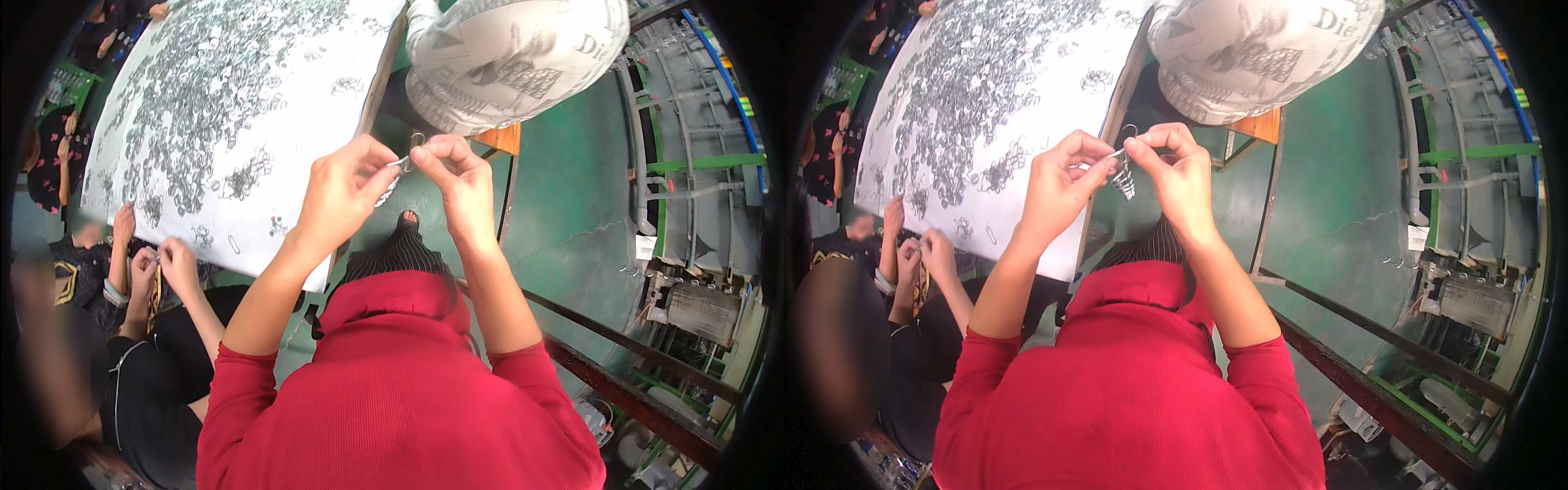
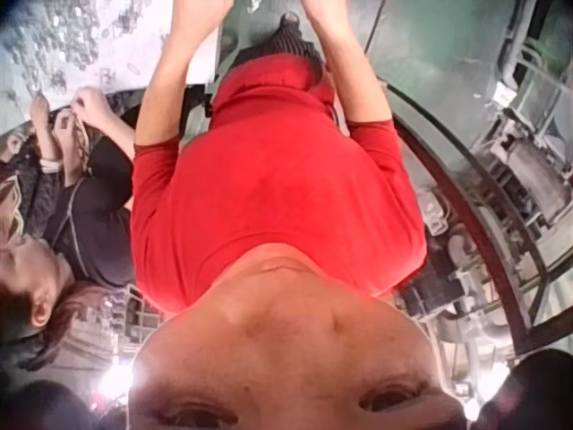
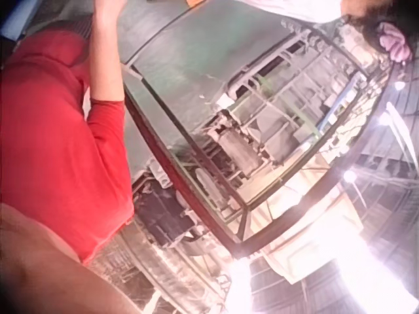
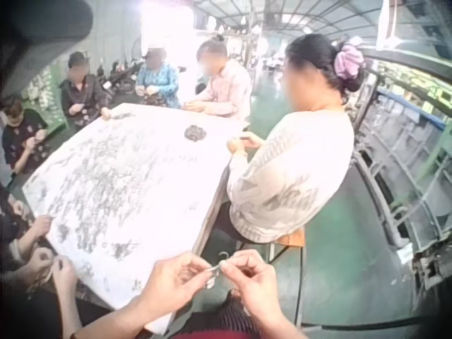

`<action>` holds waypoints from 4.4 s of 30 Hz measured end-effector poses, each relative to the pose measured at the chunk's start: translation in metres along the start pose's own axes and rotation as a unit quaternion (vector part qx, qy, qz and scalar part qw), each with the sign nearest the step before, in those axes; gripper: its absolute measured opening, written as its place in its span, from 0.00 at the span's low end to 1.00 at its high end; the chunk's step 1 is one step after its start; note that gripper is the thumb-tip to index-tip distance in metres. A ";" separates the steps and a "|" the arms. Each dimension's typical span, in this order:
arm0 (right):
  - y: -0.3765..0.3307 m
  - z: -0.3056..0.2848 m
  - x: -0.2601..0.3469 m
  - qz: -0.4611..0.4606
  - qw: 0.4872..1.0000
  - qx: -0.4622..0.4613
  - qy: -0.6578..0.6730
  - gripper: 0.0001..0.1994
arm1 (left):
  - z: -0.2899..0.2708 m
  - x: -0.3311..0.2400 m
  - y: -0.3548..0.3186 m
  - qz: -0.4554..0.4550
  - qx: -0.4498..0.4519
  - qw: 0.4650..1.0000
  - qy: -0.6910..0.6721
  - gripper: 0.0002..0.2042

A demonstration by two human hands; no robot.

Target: The person repeatedly picks small metal clips from a large white table and links them together by hand, forming a chain. The person occasionally lifts the growing chain to check its length and continues adding clips. Other people at the table perform the same task.

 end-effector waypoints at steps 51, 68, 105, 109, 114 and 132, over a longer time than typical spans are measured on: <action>-0.018 -0.401 0.297 -0.508 0.561 -0.567 -0.325 0.08 | 0.110 -0.114 0.063 0.203 0.139 0.969 -0.016 0.06; -0.023 -0.526 0.383 -0.442 0.569 -0.604 -0.341 0.09 | 0.145 -0.126 0.102 0.193 0.161 0.968 0.005 0.04; -0.256 -0.549 -0.168 0.092 0.526 -0.801 -0.271 0.05 | 0.140 -0.079 0.121 0.092 0.176 0.980 0.025 0.07; -0.231 -0.516 -0.171 0.140 0.606 -0.720 -0.307 0.13 | 0.144 -0.081 0.120 0.092 0.173 0.980 0.035 0.07; -0.236 -0.531 -0.174 0.105 0.659 -0.665 -0.335 0.14 | 0.146 -0.074 0.122 0.085 0.172 0.981 0.028 0.07; -0.192 -0.519 -0.172 0.123 0.588 -0.687 -0.409 0.10 | 0.151 -0.064 0.116 0.067 0.141 0.987 0.028 0.07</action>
Point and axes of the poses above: each hand's wrist, its own y-axis towards the middle knuckle, its own z-axis out of the palm, x = y × z, the point moved 3 cm from there along y, towards the middle knuckle, and after that the axes turned 14 degrees about -z, right-handed, at the moved point
